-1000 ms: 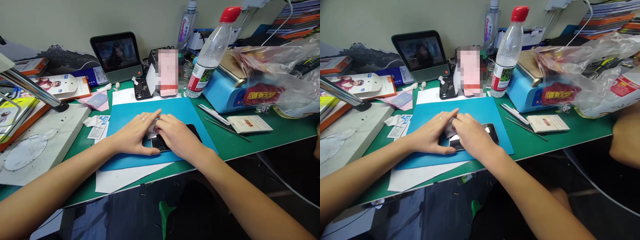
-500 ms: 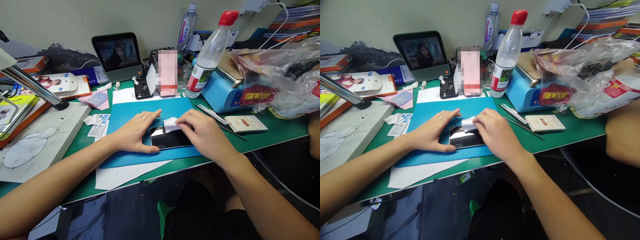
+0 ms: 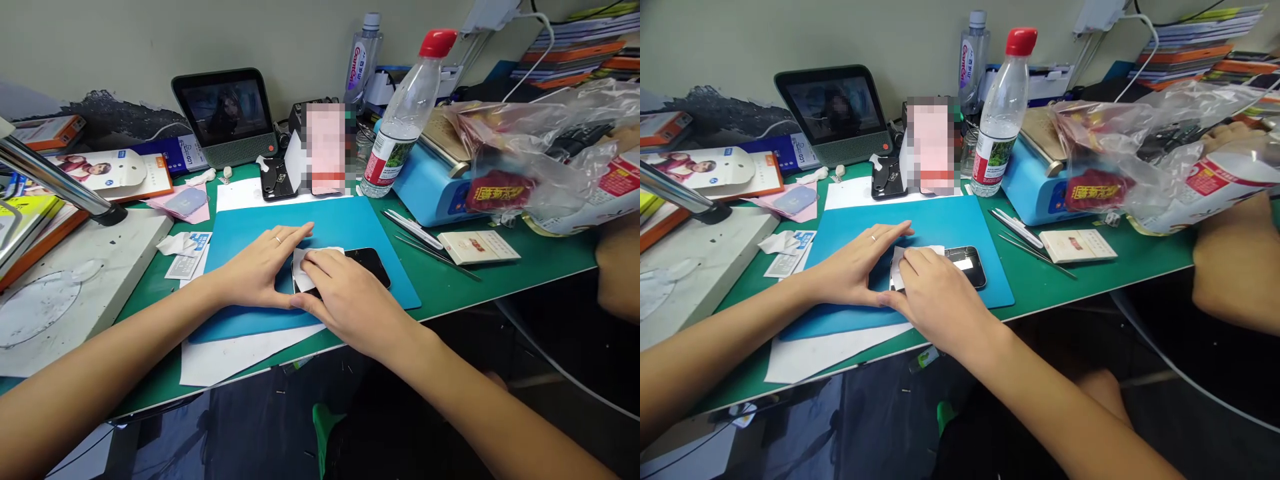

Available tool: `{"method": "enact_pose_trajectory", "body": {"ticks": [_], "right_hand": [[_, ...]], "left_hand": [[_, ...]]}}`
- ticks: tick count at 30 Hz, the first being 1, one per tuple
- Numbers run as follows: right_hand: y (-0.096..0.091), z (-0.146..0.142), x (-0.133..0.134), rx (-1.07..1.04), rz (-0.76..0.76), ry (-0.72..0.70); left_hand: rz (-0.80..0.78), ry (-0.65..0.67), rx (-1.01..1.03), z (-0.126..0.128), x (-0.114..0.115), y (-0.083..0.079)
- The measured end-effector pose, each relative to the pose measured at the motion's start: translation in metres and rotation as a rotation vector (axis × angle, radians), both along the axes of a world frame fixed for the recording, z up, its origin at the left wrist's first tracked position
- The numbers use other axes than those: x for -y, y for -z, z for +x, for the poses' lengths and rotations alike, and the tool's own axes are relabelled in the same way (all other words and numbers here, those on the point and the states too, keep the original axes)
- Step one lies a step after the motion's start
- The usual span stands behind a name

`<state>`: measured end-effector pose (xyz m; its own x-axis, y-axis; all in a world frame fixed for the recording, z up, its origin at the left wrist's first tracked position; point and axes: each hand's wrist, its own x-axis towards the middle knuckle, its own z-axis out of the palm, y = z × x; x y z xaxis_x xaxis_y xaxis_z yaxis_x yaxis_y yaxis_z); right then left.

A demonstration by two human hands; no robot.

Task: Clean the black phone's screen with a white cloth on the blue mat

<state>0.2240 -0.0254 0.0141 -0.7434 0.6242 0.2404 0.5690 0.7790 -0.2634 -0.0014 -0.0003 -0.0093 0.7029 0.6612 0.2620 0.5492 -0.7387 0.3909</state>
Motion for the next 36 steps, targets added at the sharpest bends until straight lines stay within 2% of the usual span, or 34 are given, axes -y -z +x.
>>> {"method": "enact_pose_trajectory", "body": {"ticks": [3,8,12,16,20,24,30,36], "right_hand": [[0.001,0.004,0.002,-0.025,0.024,0.032],[0.011,0.022,0.025,-0.047,0.106,0.167],[0.015,0.019,0.036,-0.062,0.115,0.193],[0.012,0.001,0.027,-0.077,0.039,0.153],[0.008,-0.01,0.012,-0.049,0.036,0.151],[0.006,-0.007,0.01,-0.041,0.044,0.158],[0.007,0.012,0.029,-0.073,0.04,0.211],[0.007,-0.002,0.017,-0.046,0.028,0.225]], "left_hand": [[-0.004,-0.004,0.0,0.001,0.001,-0.001],[-0.028,-0.036,-0.017,0.003,0.001,-0.004],[-0.03,-0.032,-0.012,0.003,0.0,-0.004],[-0.022,-0.019,0.001,0.002,-0.001,-0.002],[-0.004,0.012,0.003,0.001,-0.002,0.0],[-0.01,0.001,-0.007,0.001,-0.001,-0.001],[-0.016,-0.022,-0.006,0.002,-0.001,-0.003],[-0.004,-0.001,0.025,0.003,-0.002,-0.002]]}}
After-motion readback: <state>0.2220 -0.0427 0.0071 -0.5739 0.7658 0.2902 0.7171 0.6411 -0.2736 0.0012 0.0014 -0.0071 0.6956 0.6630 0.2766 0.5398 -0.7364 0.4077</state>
